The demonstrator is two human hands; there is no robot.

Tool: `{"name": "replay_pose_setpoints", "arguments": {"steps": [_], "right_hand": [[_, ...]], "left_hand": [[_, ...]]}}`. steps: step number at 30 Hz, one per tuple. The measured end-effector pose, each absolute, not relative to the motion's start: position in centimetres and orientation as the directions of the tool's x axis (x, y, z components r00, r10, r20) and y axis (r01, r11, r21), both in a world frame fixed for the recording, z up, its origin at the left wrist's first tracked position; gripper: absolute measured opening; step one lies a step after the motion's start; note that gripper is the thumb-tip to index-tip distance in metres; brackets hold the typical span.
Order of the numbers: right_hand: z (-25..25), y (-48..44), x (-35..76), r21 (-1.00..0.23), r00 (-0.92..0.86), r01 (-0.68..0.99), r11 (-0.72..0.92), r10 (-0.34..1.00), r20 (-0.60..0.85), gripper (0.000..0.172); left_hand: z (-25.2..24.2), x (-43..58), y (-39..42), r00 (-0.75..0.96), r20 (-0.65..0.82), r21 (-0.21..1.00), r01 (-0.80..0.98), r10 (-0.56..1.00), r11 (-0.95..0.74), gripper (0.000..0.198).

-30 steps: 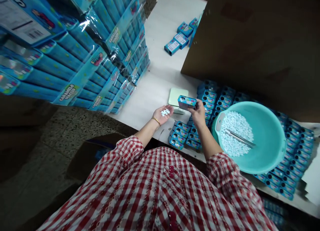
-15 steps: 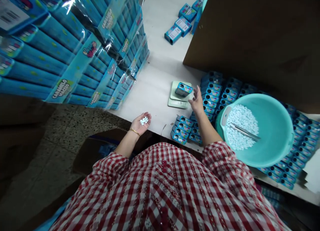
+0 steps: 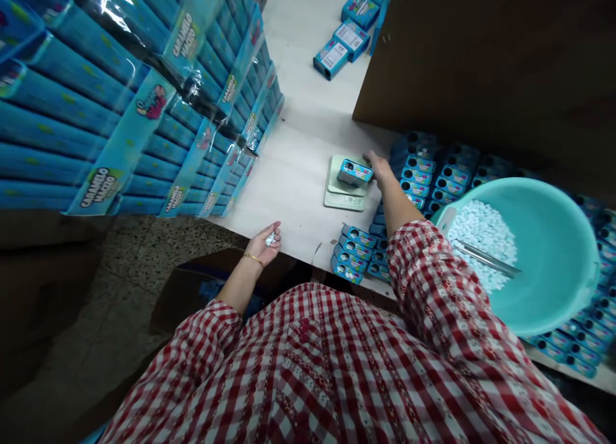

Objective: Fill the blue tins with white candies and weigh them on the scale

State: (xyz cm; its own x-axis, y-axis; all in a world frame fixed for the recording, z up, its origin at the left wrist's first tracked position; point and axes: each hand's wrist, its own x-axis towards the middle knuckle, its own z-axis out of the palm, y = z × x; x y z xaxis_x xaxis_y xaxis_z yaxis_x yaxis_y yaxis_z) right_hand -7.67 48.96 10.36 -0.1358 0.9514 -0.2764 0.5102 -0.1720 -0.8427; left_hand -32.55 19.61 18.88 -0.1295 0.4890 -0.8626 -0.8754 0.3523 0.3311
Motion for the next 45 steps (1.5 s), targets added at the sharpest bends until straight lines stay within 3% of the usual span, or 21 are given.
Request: {"name": "replay_pose_setpoints", "arguments": {"steps": [3, 15, 17, 19, 21, 24, 27, 30, 39, 45], "right_hand": [[11.1, 48.8, -7.8, -0.809, -0.181, 0.543, -0.223, 0.910, -0.373, 0.052], [13.9, 41.2, -14.8, -0.832, -0.514, 0.518, -0.200, 0.705, -0.490, 0.044], [15.2, 40.2, -14.9, -0.845, -0.504, 0.529, -0.080, 0.772, -0.388, 0.038], [17.2, 37.8, -14.6, -0.834, -0.452, 0.539, 0.115, 0.875, -0.171, 0.033], [19.4, 33.5, -14.2, -0.779, -0.479, 0.532, 0.331, 0.877, 0.045, 0.032], [21.2, 25.3, -14.5, -0.704, -0.826, 0.377, 0.602, 0.563, 0.039, 0.030], [20.4, 19.6, -15.2, -0.597, -0.922, 0.367, 0.713, 0.366, -0.130, 0.029], [19.0, 18.2, -15.4, -0.547, -0.915, 0.403, 0.734, 0.330, -0.231, 0.031], [19.7, 17.7, -15.3, -0.471, -0.916, 0.398, 0.787, 0.312, -0.252, 0.026], [19.2, 18.6, -14.8, -0.576, -0.911, 0.408, 0.708, 0.359, -0.205, 0.024]], "left_hand": [[18.2, -33.1, 18.3, -0.149, -0.885, 0.318, -0.885, 0.441, 0.339, 0.018], [17.7, -32.8, 18.8, -0.158, -0.903, 0.286, -0.915, 0.400, 0.283, 0.019], [17.9, -32.9, 18.4, -0.153, -0.894, 0.279, -0.925, 0.420, 0.257, 0.020], [18.1, -32.7, 17.6, -0.120, -0.880, 0.256, -0.935, 0.460, 0.245, 0.022], [18.2, -32.1, 16.6, -0.055, -0.864, 0.212, -0.942, 0.500, 0.262, 0.025], [18.1, -30.6, 15.1, 0.094, -0.842, 0.111, -0.934, 0.531, 0.341, 0.030], [17.8, -29.0, 14.2, 0.221, -0.830, 0.011, -0.911, 0.511, 0.411, 0.036], [17.5, -28.0, 13.7, 0.275, -0.822, -0.052, -0.909, 0.499, 0.414, 0.037], [16.4, -27.4, 12.7, 0.389, -0.765, -0.169, -0.890, 0.513, 0.423, 0.029], [17.0, -27.2, 13.3, 0.303, -0.795, -0.112, -0.925, 0.525, 0.364, 0.026]]}}
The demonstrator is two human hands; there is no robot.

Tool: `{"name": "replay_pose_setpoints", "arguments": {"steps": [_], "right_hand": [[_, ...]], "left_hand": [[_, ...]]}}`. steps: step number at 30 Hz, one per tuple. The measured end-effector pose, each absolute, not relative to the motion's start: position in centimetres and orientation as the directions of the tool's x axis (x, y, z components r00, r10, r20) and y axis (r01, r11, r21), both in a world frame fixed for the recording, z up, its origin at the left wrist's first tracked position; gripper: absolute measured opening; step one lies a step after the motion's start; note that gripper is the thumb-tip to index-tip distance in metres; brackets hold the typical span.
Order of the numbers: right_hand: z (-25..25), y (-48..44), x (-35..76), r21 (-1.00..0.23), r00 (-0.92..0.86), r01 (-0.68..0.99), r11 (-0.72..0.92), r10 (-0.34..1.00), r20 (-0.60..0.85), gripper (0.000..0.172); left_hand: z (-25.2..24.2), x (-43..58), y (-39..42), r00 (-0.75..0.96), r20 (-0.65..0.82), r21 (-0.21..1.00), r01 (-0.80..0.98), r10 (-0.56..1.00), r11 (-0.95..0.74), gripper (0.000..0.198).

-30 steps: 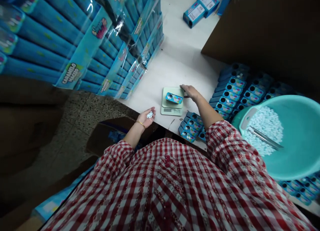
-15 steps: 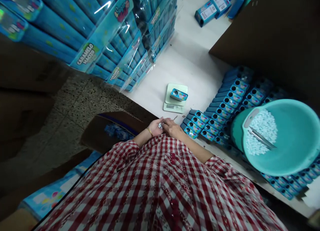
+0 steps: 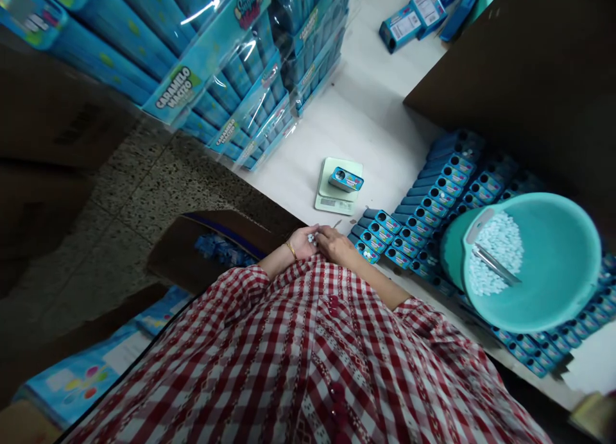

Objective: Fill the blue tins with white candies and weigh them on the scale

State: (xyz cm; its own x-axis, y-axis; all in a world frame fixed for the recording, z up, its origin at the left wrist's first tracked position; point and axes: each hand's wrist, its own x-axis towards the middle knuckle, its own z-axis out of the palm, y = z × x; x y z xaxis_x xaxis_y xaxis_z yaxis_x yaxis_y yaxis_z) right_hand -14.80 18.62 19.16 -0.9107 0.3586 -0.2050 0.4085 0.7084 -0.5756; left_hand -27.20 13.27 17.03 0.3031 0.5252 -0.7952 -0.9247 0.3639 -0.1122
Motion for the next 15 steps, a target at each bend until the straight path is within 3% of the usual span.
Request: {"name": "replay_pose_setpoints", "arguments": {"steps": [7, 11, 15], "right_hand": [[21.6, 23.8, -14.7, -0.776, -0.818, 0.356, 0.521, 0.575, 0.012, 0.016], [22.2, 28.0, -16.4, -0.806, -0.652, 0.415, 0.423, 0.756, 0.061, 0.013], [21.0, 31.4, -17.4, -0.815, -0.577, 0.460, 0.353, 0.816, 0.027, 0.013]], "left_hand": [[19.5, -27.8, 17.4, 0.148, -0.769, 0.062, -0.951, 0.622, 0.302, 0.026], [20.1, -29.0, 19.0, 0.087, -0.729, 0.135, -0.954, 0.679, 0.267, 0.026], [19.7, -30.0, 18.3, 0.043, -0.740, 0.153, -0.961, 0.671, 0.230, 0.026]]}}
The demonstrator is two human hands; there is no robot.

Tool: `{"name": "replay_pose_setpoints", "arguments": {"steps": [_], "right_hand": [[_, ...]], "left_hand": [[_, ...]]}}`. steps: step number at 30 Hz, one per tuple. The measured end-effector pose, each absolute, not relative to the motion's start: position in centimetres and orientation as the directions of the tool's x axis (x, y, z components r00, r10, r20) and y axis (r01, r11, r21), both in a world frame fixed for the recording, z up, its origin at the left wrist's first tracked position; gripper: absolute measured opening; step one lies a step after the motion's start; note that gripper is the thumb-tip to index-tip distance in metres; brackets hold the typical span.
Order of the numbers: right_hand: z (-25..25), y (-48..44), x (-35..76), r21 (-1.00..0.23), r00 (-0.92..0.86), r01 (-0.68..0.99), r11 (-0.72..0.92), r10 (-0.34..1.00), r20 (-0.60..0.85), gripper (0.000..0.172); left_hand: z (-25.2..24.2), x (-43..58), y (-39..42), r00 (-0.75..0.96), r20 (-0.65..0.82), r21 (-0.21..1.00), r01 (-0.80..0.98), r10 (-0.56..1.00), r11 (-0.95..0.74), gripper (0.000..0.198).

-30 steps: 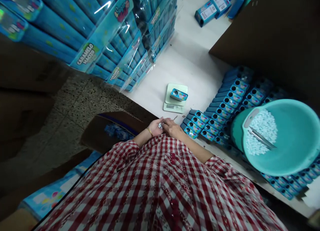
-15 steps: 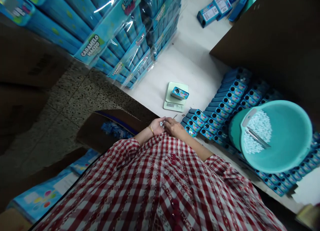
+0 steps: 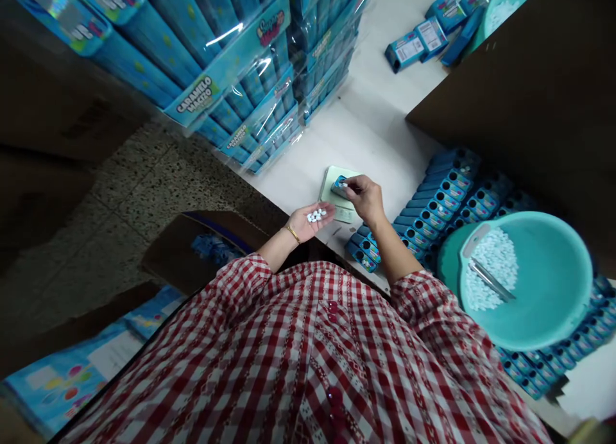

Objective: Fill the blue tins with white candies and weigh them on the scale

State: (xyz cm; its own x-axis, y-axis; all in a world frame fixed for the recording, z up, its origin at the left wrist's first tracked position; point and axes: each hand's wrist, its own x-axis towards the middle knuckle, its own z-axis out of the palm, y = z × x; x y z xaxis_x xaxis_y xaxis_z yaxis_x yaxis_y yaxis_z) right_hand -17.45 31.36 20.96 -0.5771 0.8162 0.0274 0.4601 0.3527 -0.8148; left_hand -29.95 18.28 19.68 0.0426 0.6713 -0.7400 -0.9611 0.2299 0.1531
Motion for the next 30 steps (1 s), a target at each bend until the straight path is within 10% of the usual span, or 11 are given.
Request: {"name": "replay_pose_setpoints", "arguments": {"steps": [14, 21, 30], "right_hand": [[22.4, 20.2, -12.9, -0.840, -0.819, 0.318, 0.440, 0.574, -0.009, 0.023], [21.4, 26.8, -10.7, -0.687, -0.523, 0.569, 0.451, 0.844, 0.121, 0.033], [20.2, 31.8, -15.7, -0.366, -0.693, 0.692, 0.623, 0.715, -0.091, 0.042]], "left_hand": [[18.1, -27.2, 13.5, 0.211, -0.857, -0.014, -0.921, 0.469, 0.389, 0.029], [17.3, -27.9, 12.9, 0.180, -0.892, 0.039, -0.883, 0.414, 0.468, 0.025], [16.8, -28.9, 12.0, 0.129, -0.887, 0.101, -0.883, 0.443, 0.459, 0.022]]}}
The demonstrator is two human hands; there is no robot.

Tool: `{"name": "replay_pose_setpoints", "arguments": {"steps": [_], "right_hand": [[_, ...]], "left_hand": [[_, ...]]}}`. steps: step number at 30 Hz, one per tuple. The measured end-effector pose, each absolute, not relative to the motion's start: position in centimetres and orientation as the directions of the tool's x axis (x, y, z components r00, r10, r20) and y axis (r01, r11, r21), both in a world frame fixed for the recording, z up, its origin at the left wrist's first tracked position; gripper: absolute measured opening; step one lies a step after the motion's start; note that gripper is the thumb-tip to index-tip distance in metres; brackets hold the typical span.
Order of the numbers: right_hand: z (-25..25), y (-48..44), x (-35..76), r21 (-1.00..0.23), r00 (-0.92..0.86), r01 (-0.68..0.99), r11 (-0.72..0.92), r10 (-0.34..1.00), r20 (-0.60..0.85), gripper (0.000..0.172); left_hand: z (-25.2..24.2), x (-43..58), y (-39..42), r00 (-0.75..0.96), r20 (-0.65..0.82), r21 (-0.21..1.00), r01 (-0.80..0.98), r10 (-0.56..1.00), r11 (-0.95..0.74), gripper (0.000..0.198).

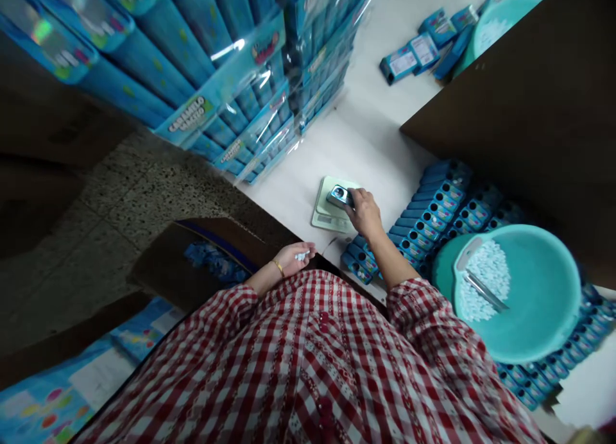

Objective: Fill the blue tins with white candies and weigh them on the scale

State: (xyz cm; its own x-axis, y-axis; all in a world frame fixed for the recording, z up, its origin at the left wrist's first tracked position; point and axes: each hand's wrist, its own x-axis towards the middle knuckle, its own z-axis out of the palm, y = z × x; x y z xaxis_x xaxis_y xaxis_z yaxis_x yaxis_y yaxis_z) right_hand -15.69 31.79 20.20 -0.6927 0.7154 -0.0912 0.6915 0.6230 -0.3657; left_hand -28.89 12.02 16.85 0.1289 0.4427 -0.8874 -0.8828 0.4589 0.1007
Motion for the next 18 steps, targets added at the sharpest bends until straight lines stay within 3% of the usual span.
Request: {"name": "replay_pose_setpoints", "arguments": {"steps": [4, 12, 16, 18], "right_hand": [[20.5, 37.9, -17.3, -0.323, -0.661, 0.721, 0.613, 0.749, -0.053, 0.041], [18.9, 51.7, -21.6, -0.226, -0.405, 0.898, 0.378, 0.910, -0.090, 0.037], [19.8, 51.6, -19.4, -0.242, -0.433, 0.886, 0.396, 0.893, -0.124, 0.055], [21.2, 48.5, -16.5, -0.194, -0.487, 0.865, 0.464, 0.868, -0.097, 0.056]], "left_hand": [[17.2, -30.1, 11.6, 0.040, -0.901, 0.153, -0.902, 0.431, 0.404, 0.020], [17.5, -31.9, 10.2, -0.088, -0.930, 0.206, -0.928, 0.357, 0.309, 0.019], [17.5, -32.5, 10.7, -0.055, -0.943, 0.181, -0.913, 0.327, 0.366, 0.020], [17.4, -32.8, 11.4, -0.039, -0.940, 0.180, -0.901, 0.339, 0.394, 0.020]]}}
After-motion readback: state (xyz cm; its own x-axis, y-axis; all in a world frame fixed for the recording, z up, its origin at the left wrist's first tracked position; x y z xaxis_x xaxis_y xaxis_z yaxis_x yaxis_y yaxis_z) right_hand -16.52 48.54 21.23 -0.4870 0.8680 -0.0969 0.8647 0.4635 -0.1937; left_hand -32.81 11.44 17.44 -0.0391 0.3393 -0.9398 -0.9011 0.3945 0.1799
